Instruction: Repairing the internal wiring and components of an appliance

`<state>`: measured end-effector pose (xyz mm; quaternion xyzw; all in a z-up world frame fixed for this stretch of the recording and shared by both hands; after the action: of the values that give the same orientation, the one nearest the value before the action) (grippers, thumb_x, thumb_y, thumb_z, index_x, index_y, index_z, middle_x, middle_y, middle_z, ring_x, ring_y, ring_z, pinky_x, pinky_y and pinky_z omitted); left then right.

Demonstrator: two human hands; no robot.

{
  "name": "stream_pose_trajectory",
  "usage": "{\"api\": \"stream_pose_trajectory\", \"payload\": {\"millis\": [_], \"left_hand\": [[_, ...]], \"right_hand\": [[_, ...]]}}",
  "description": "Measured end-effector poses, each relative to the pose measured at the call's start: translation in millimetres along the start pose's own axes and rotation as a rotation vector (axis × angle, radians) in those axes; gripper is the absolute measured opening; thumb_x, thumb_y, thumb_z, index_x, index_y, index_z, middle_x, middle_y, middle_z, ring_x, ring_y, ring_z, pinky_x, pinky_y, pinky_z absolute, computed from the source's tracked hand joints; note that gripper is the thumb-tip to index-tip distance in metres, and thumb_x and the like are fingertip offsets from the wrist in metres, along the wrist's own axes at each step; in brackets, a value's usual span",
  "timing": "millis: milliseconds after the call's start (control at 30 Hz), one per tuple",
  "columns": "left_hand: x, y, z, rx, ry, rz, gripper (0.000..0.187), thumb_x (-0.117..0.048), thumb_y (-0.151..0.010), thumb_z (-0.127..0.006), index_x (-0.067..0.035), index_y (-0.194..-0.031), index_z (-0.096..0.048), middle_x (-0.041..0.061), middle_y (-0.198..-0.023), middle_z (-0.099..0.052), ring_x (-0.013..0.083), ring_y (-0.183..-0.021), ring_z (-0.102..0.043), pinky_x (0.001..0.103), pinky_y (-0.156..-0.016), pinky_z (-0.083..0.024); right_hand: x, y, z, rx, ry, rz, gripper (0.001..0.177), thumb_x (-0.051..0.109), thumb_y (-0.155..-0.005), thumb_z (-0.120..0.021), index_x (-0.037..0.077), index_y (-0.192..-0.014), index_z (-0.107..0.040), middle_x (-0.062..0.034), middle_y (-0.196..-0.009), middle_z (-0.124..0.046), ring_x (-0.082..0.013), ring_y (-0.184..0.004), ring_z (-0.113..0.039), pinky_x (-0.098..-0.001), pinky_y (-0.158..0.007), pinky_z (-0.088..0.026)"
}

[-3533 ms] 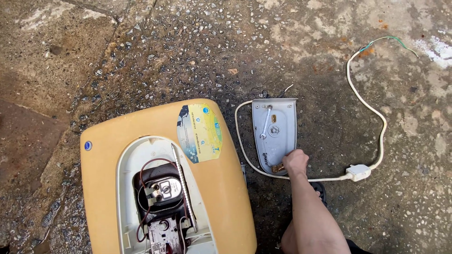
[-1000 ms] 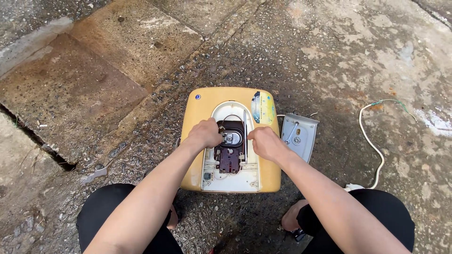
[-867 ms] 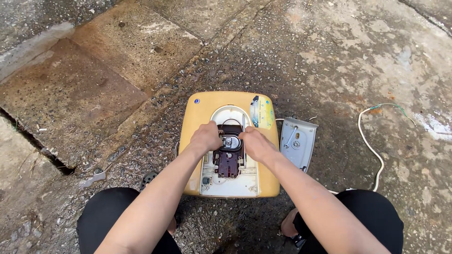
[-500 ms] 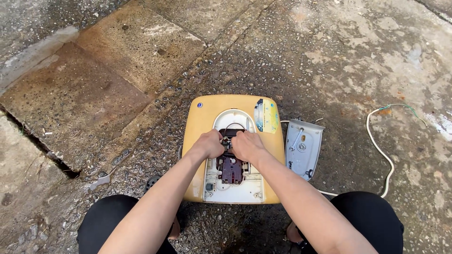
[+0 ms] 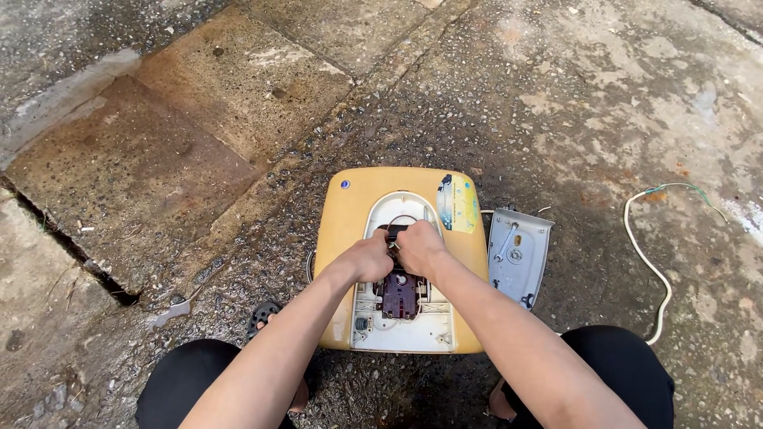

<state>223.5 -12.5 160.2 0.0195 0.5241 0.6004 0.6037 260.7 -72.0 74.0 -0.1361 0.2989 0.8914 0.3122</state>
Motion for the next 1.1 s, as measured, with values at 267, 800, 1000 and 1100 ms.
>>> {"api": "stream_pose_trajectory", "payload": {"millis": [267, 800, 1000, 1100], "left_hand": [[31, -31, 17, -0.096, 0.008, 0.031, 0.055, -0.013, -0.082, -0.053, -0.003, -0.136, -0.061, 0.026, -0.12, -0.069, 0.0421, -0.12, -0.066, 0.05, -0.101, -0.054], [6, 7, 55, -0.327, -0.163, 0.203, 0.051, -0.036, -0.071, -0.095, -0.007, -0.109, -0.078, 0.021, -0.114, -0.074, 0.0435, -0.116, -0.069, 0.052, -0.096, -0.057], [4, 11, 56, -0.34, -0.179, 0.177, 0.055, -0.042, -0.069, -0.096, -0.01, -0.109, -0.078, 0.017, -0.105, -0.076, 0.0427, -0.112, -0.071, 0.051, -0.094, -0.057], [13, 5, 60, -0.336, -0.084, 0.169, 0.049, -0.042, -0.065, -0.097, -0.014, -0.101, -0.078, 0.016, -0.103, -0.077, 0.0426, -0.113, -0.07, 0.048, -0.096, -0.056]], "right_hand": [[-32, 46, 42, -0.14, -0.515, -0.044, 0.032, 0.023, -0.092, -0.045, 0.011, -0.083, -0.074, -0.0094, -0.079, -0.075, -0.0385, -0.079, -0.074, -0.0504, -0.067, -0.056], [-34, 43, 28, -0.251, -0.604, -0.035, 0.032, 0.025, -0.094, -0.041, 0.012, -0.084, -0.068, -0.0086, -0.075, -0.069, -0.035, -0.077, -0.072, -0.05, -0.066, -0.057], [-31, 37, 18, -0.28, -0.558, -0.021, 0.031, 0.025, -0.095, -0.041, 0.013, -0.082, -0.066, -0.0075, -0.073, -0.067, -0.0334, -0.074, -0.071, -0.0492, -0.064, -0.056], [-33, 41, 26, -0.269, -0.59, -0.031, 0.033, 0.025, -0.097, -0.04, 0.012, -0.082, -0.066, -0.0086, -0.073, -0.068, -0.0342, -0.074, -0.071, -0.0495, -0.064, -0.056]]}}
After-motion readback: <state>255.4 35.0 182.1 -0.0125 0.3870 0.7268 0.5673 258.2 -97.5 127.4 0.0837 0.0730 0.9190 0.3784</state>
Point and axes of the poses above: each hand's wrist, its own y-axis away from the middle knuckle, its own z-axis out of the back of the hand, x = y × z, the point moved 10 cm from there along -y, towards the middle knuckle
